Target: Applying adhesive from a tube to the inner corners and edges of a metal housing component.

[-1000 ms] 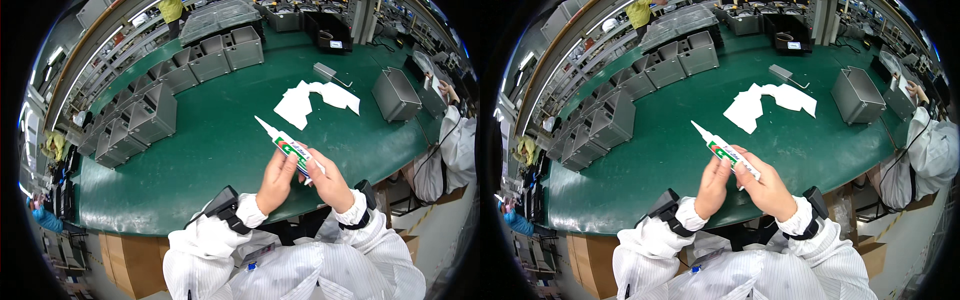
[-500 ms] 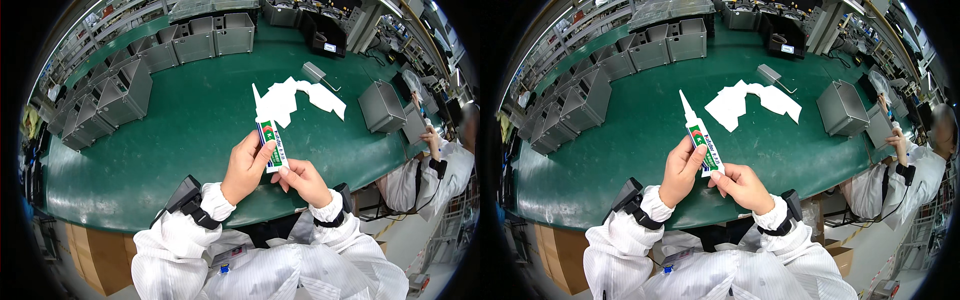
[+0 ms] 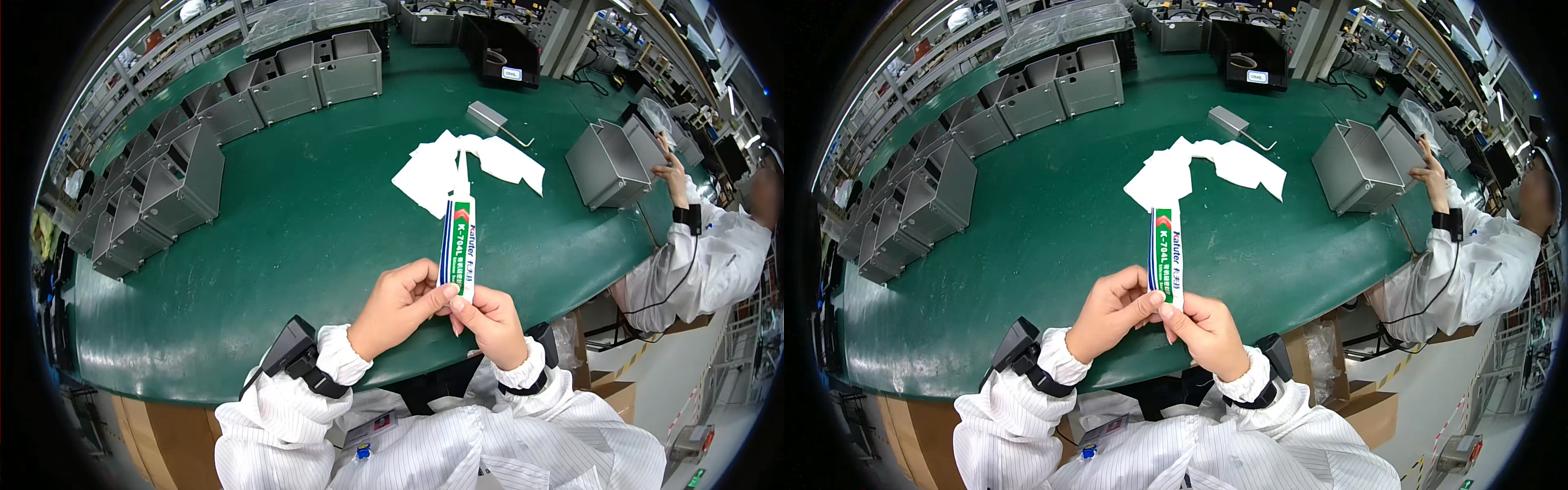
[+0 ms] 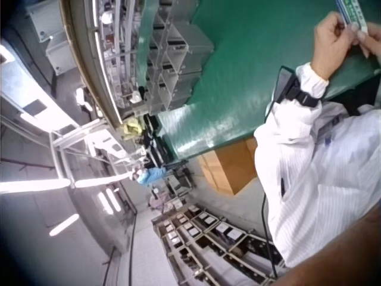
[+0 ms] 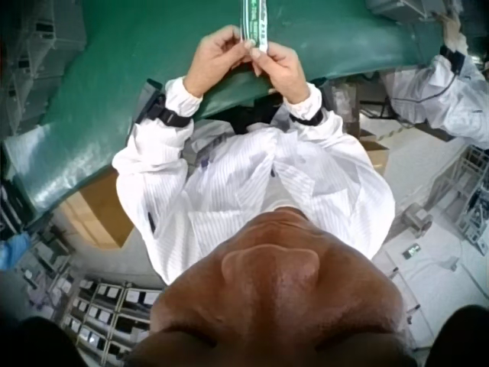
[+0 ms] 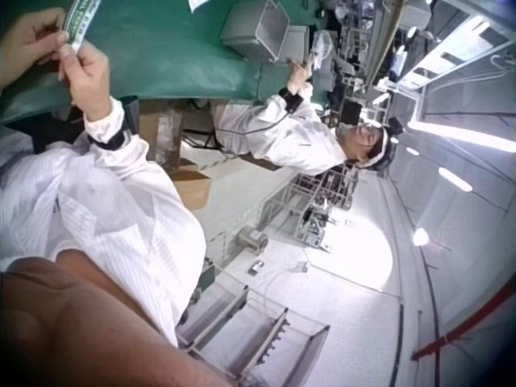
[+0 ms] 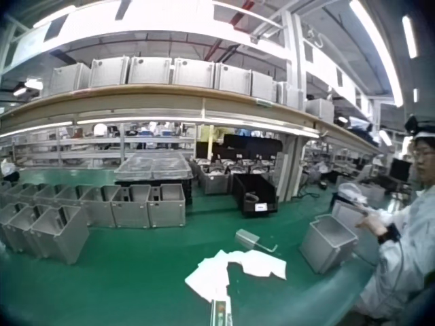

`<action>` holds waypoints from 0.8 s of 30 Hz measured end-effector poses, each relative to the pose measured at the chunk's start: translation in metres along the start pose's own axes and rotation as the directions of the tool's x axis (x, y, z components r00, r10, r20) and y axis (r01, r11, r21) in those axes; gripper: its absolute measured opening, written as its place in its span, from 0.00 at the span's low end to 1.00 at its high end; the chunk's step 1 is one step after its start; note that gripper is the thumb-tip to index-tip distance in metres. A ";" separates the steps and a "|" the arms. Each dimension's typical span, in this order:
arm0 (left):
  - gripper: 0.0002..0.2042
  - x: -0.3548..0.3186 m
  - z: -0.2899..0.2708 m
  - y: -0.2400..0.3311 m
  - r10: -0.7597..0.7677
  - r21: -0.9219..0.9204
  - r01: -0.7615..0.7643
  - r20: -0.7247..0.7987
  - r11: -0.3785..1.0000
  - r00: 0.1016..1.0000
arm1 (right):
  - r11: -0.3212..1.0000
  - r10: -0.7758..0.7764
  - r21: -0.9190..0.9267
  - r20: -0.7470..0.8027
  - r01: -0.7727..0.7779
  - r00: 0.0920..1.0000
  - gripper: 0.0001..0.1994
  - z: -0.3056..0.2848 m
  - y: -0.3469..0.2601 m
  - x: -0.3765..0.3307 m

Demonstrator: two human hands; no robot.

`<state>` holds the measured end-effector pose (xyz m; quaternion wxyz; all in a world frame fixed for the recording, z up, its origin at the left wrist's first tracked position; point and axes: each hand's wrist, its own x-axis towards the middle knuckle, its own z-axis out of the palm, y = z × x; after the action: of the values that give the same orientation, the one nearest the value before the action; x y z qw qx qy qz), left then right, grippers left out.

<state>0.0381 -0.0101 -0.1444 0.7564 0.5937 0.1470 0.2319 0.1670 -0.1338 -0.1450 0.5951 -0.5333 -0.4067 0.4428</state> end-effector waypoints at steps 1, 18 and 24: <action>0.09 0.000 0.001 -0.001 -0.078 0.045 0.078 -0.001 0.996 0.997 | 0.999 0.015 -0.038 0.014 -0.015 1.000 0.14 -0.003 0.001 0.000; 0.11 -0.008 0.004 -0.001 0.054 0.229 -0.082 0.125 0.970 0.991 | 0.958 -0.101 -0.264 0.064 0.114 0.993 0.17 -0.013 -0.001 -0.005; 0.12 -0.007 0.004 -0.008 0.121 0.284 -0.152 0.124 0.947 0.985 | 0.978 -0.049 -0.200 0.067 0.062 0.997 0.19 -0.011 0.000 -0.006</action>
<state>0.0357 -0.0181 -0.1513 0.6491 0.7190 0.0982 0.2280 0.1761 -0.1431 -0.1464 0.5372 -0.5656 -0.4824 0.3985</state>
